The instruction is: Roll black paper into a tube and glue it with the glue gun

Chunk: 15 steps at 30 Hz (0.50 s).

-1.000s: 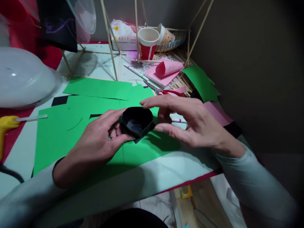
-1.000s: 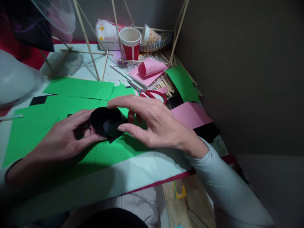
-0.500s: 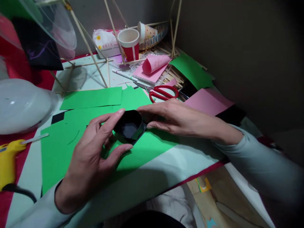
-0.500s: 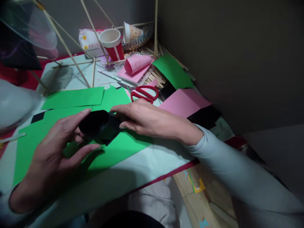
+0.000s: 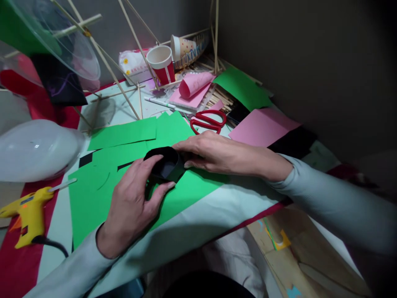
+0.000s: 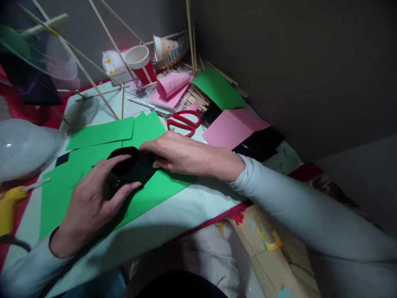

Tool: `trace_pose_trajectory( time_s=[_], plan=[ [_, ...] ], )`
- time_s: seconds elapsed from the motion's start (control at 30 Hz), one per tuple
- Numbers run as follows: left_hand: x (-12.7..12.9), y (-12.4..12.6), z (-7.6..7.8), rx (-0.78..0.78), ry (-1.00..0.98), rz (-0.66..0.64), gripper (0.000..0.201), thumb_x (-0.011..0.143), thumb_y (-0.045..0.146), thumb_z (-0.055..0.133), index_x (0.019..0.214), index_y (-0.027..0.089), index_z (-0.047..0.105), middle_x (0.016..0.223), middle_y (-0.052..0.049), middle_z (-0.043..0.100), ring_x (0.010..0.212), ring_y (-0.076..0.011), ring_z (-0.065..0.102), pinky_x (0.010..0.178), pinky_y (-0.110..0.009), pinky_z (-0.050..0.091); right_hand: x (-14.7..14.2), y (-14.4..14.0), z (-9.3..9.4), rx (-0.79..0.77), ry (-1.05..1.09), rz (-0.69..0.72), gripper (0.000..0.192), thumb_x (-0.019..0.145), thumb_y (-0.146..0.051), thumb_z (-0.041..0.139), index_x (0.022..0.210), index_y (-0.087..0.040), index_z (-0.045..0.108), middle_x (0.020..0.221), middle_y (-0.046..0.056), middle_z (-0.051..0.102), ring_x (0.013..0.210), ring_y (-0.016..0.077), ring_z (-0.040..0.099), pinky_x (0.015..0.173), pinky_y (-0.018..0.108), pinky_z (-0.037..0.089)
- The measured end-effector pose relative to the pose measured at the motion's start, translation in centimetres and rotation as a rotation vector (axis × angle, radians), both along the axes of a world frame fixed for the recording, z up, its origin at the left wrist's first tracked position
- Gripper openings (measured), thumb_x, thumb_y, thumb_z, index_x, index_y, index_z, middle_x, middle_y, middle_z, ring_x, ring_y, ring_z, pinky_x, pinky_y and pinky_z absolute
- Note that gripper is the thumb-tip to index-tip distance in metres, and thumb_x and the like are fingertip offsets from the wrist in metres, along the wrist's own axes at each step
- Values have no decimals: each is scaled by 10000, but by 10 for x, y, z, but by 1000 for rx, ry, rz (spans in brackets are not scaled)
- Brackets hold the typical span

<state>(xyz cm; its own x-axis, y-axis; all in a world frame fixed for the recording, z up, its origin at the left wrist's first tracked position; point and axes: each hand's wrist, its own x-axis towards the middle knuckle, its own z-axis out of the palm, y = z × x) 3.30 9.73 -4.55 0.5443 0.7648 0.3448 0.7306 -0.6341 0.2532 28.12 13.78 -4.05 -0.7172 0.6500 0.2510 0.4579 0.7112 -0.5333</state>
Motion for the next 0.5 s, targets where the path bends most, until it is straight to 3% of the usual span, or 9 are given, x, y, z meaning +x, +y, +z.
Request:
trace_pose_trajectory(
  time_s=[0.1,0.27,0.4,0.5],
  plan=[
    [1,0,-1,6,-3,10,456,959,340,637,1348,117,553,1240,-157,669,1145,-298,645,993,-421,523,3,0,1,4,0,12,311,980,-229,607,1282,-173,645,1067,88,755,899,217,668,762,329,463],
    [-2,3,-6,19,-48,-18,531,958,309,630,1433,109,501,1241,-169,664,1113,-302,648,959,-443,537,3,0,0,-8,11,-22,582,987,-538,578,1379,-108,595,1078,123,745,892,230,664,788,328,464],
    [-4,4,-6,-20,-93,-35,596,947,314,645,1489,136,474,1261,-160,657,1055,-280,651,928,-431,547,1,2,-3,31,-4,-26,572,985,-565,559,1320,-110,641,1069,134,751,901,258,671,809,340,460],
    [-9,5,3,-72,-138,-73,598,944,304,639,1506,175,481,1269,-140,651,945,-229,654,843,-367,563,3,5,-4,-19,18,-16,593,949,-542,634,1374,-131,616,1105,130,757,920,264,682,812,344,479]
  ],
)
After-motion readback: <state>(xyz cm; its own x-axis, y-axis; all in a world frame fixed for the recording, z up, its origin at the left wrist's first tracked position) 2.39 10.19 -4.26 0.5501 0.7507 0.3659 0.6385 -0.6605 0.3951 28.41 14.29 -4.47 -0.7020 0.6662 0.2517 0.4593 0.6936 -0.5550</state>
